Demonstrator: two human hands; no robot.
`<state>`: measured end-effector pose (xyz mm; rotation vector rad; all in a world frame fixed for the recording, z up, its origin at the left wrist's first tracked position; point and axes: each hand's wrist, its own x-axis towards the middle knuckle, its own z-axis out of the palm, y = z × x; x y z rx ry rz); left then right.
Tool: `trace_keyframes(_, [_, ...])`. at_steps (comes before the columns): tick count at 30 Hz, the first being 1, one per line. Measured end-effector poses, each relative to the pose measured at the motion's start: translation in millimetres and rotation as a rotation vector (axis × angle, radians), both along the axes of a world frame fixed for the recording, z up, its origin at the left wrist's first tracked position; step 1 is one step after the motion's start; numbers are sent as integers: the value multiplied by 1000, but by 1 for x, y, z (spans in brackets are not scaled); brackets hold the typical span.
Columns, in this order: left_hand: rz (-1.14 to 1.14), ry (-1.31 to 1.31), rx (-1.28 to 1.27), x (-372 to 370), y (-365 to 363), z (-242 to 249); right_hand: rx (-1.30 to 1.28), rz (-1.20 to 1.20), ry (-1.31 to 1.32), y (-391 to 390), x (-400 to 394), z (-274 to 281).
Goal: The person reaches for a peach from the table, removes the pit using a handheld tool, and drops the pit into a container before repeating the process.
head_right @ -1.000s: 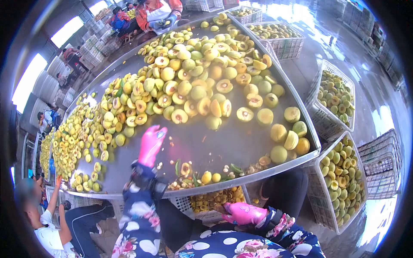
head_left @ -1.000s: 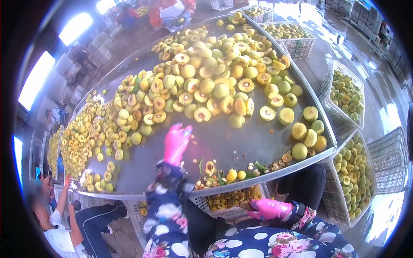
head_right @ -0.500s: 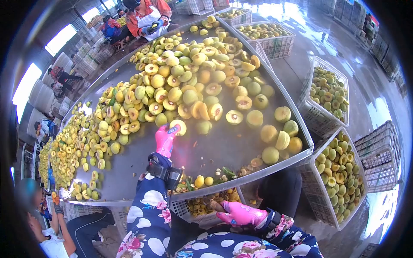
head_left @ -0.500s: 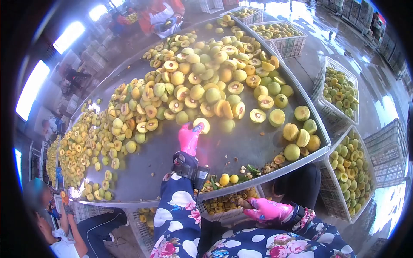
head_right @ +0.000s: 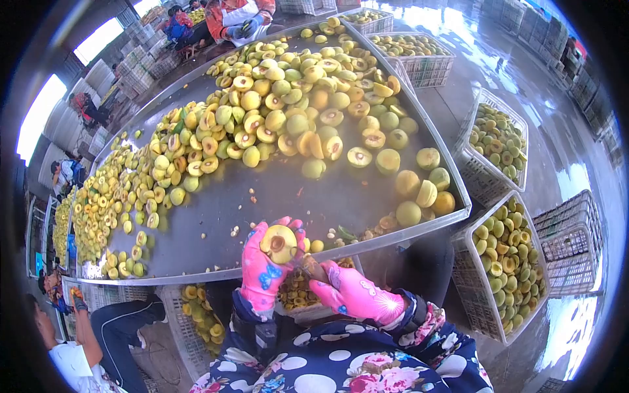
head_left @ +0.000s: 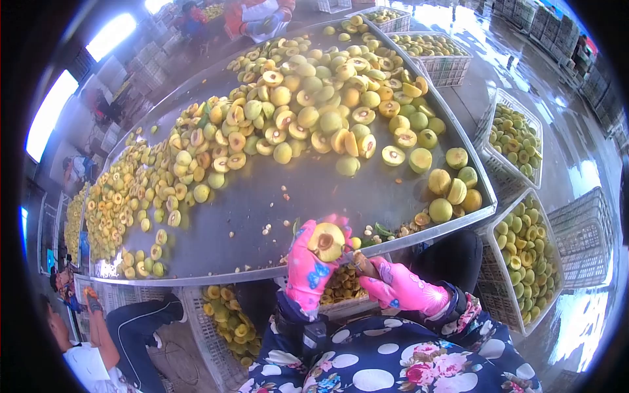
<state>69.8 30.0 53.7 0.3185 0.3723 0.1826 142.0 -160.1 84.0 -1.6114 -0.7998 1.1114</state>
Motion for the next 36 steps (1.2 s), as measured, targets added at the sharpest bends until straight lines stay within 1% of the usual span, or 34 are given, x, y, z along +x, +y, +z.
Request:
trace_keyframes(3, [67, 101, 188, -9, -24, 20, -27, 13, -13, 4, -6, 7])
trace_keyframes(4, [64, 119, 228, -11, -27, 18, -19, 15, -17, 5, -8, 5])
trace_keyframes(7, [85, 181, 269, -15, -35, 25, 5, 2, 31, 5, -14, 5])
trace_keyframes(10, [103, 184, 262, -18, -40, 30, 10, -47, 95, 5, -22, 8])
trace_keyframes(14, [139, 188, 296, -21, -44, 22, -2, -73, 156, 4, -28, 3])
trace_keyframes(17, [162, 193, 306, -23, -49, 20, 4, -73, 139, 5, -32, -1])
trace_keyframes(20, [184, 221, 326, -21, -55, 19, 106, -48, -69, 3, -36, -21])
trace_keyframes(22, [203, 245, 366, -20, -58, 18, 185, -32, -264, 4, -39, -38])
trace_keyframes(24, [179, 269, 442, -21, -57, 16, 155, 21, -307, 0, -37, -39])
trace_keyframes(26, [154, 304, 514, -21, -55, 12, 17, 117, -195, 2, -28, -7])
trace_keyframes(29, [104, 356, 594, -21, -51, 4, -48, 190, -298, -3, -26, -36])
trace_keyframes(32, [72, 351, 611, -22, -51, 0, 121, 109, -329, -2, -29, -54])
trace_keyframes(35, [91, 304, 592, -24, -54, -11, -167, 158, 487, -4, -19, -18])
trace_keyframes(36, [94, 282, 581, -25, -54, -14, -152, 172, 585, -5, -19, -18])
